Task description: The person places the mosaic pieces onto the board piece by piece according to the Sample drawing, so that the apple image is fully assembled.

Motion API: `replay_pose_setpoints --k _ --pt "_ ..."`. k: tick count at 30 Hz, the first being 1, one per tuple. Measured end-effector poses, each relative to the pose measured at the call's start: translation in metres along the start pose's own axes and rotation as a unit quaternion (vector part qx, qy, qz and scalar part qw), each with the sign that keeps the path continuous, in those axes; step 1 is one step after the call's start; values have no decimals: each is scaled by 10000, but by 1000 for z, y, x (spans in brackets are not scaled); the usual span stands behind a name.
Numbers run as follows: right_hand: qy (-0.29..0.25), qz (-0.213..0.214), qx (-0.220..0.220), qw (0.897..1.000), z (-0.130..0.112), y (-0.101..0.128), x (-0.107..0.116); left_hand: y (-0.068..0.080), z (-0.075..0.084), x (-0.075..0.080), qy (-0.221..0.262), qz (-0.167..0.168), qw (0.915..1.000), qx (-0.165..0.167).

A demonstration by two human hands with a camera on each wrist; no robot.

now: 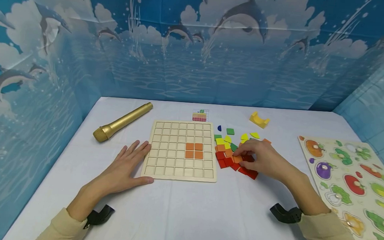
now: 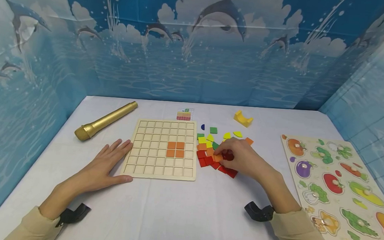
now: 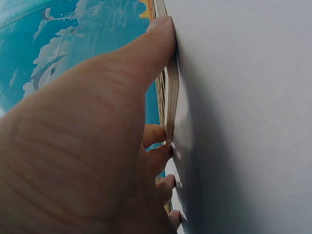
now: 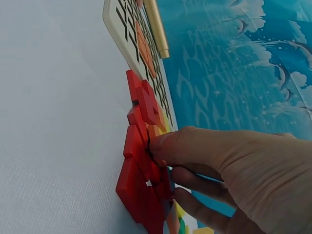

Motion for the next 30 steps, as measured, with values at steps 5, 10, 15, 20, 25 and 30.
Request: replay_pose_setpoints --k 5,10,15,20,25,30 --pt "28 103 104 9999 0 -1 -2 1 0 -1 63 -17 10000 15" --pt "66 349 226 9991 -2 -4 -6 1 1 -2 101 -38 9999 6" --pt "11 596 357 9976 -11 -16 -13 0 3 -1 61 23 10000 -25" --pt "-93 629 432 9970 -27 -35 -22 0 3 1 24 67 10000 -41" --pt "-282 566 384 9973 -47 -58 -37 1 3 3 30 103 9999 -55" --pt "-578 628 542 9949 -66 -86 -53 2 2 2 69 101 9999 -45"
Point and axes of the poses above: each hand's wrist, its own y-axis away from the middle knuckle, its own x-axis out of the back of the hand, z = x × y, the point moved 4 cm from there along -y, towards the middle knuckle, and after that the axes turned 6 degrees about -y, right-handed, at the moved point
